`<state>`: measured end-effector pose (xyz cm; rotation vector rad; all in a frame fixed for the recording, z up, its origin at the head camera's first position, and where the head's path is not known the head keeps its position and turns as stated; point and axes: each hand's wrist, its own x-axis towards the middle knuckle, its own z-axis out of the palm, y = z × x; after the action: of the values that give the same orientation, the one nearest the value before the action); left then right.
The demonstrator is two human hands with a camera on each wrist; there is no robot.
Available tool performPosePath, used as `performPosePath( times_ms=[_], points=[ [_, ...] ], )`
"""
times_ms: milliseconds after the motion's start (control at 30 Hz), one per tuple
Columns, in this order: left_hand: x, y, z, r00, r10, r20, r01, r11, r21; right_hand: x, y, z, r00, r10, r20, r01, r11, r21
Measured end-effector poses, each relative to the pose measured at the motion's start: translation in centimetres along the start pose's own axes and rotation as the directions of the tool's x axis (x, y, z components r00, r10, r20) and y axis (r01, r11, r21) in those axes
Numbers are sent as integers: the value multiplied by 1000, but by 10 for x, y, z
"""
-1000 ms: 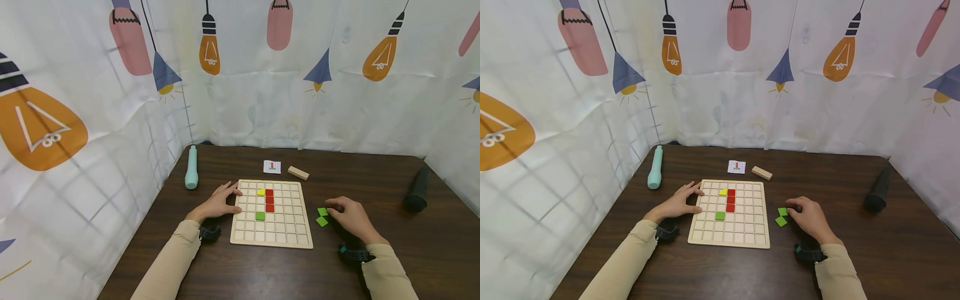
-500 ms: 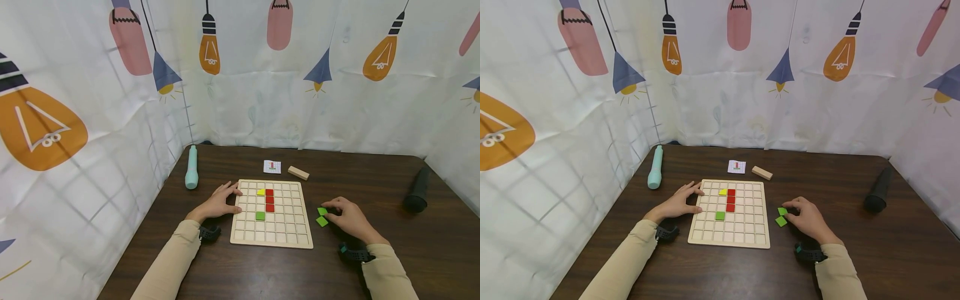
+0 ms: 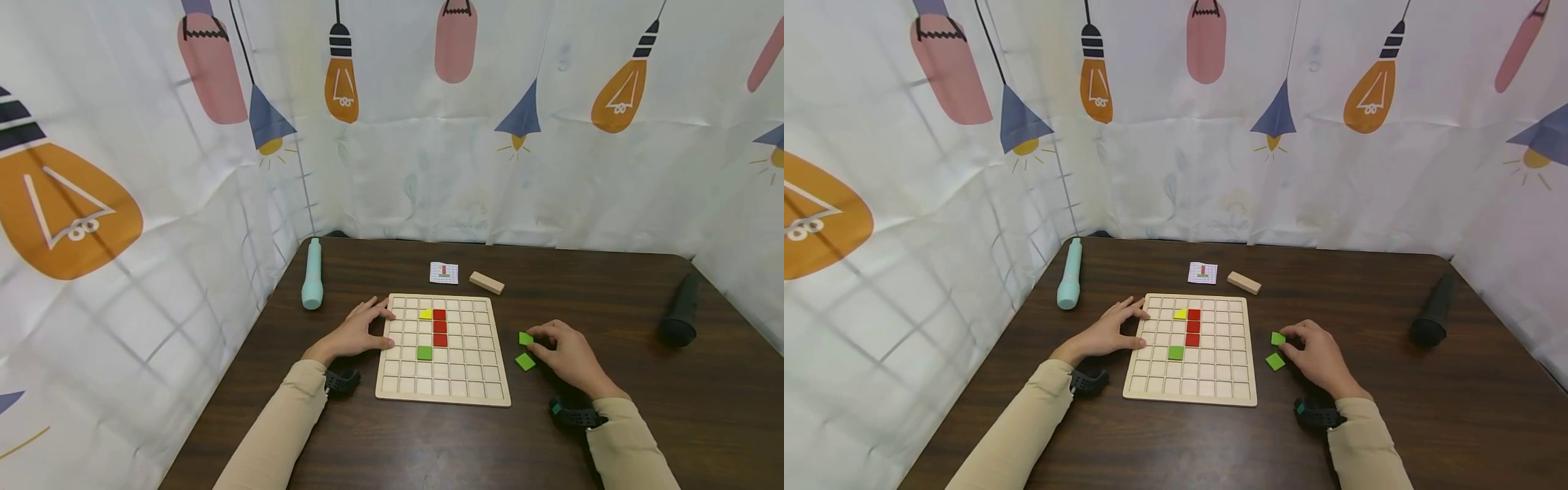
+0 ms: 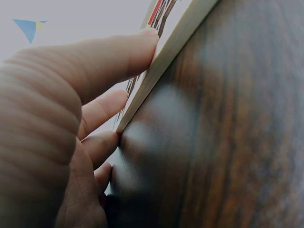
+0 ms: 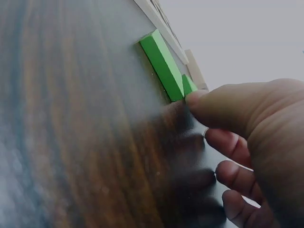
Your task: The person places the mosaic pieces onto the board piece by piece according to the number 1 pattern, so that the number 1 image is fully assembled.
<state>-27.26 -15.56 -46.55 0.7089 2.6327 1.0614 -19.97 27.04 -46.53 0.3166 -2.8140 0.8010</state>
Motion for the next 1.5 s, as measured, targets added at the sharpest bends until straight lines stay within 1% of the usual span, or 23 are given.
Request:
performPosePath(
  times_ms=[67, 267, 367, 567, 700, 767, 867, 1133, 1500],
  points=[
    [0, 1, 0, 1000, -8, 1, 8, 1000, 4, 0, -1, 0, 1000, 6, -19, -6, 1000, -1],
    [0, 1, 0, 1000, -8, -2, 9, 1000, 7, -1, -4, 0, 997, 51, -64, -49, 998, 42],
    [0, 1, 0, 1000, -11, -2, 11, 1000, 9, 0, -5, 1, 995, 49, -84, -45, 998, 46],
    [-2, 1, 0, 1000, -14, -2, 14, 1000, 3, 2, -8, 5, 991, 12, -134, -9, 1000, 25],
    [-2, 1, -1, 1000, -5, 2, 5, 1000, -9, 3, -10, 9, 983, -33, -180, 37, 999, 18],
    [-2, 2, -1, 1000, 0, 3, 0, 1000, -16, 4, -11, 11, 980, -53, -190, 58, 998, 20],
    [-2, 1, -1, 1000, 3, 6, -3, 1000, -17, 4, -14, 13, 979, -70, -190, 76, 997, 23],
    [-2, 1, -1, 1000, 10, 9, -10, 1000, -21, 4, -26, 18, 984, -78, -161, 86, 995, 47],
    [-2, 1, -1, 1000, -6, 5, 6, 1000, -18, 6, -48, 31, 988, -109, -114, 121, 987, 102]
  ],
)
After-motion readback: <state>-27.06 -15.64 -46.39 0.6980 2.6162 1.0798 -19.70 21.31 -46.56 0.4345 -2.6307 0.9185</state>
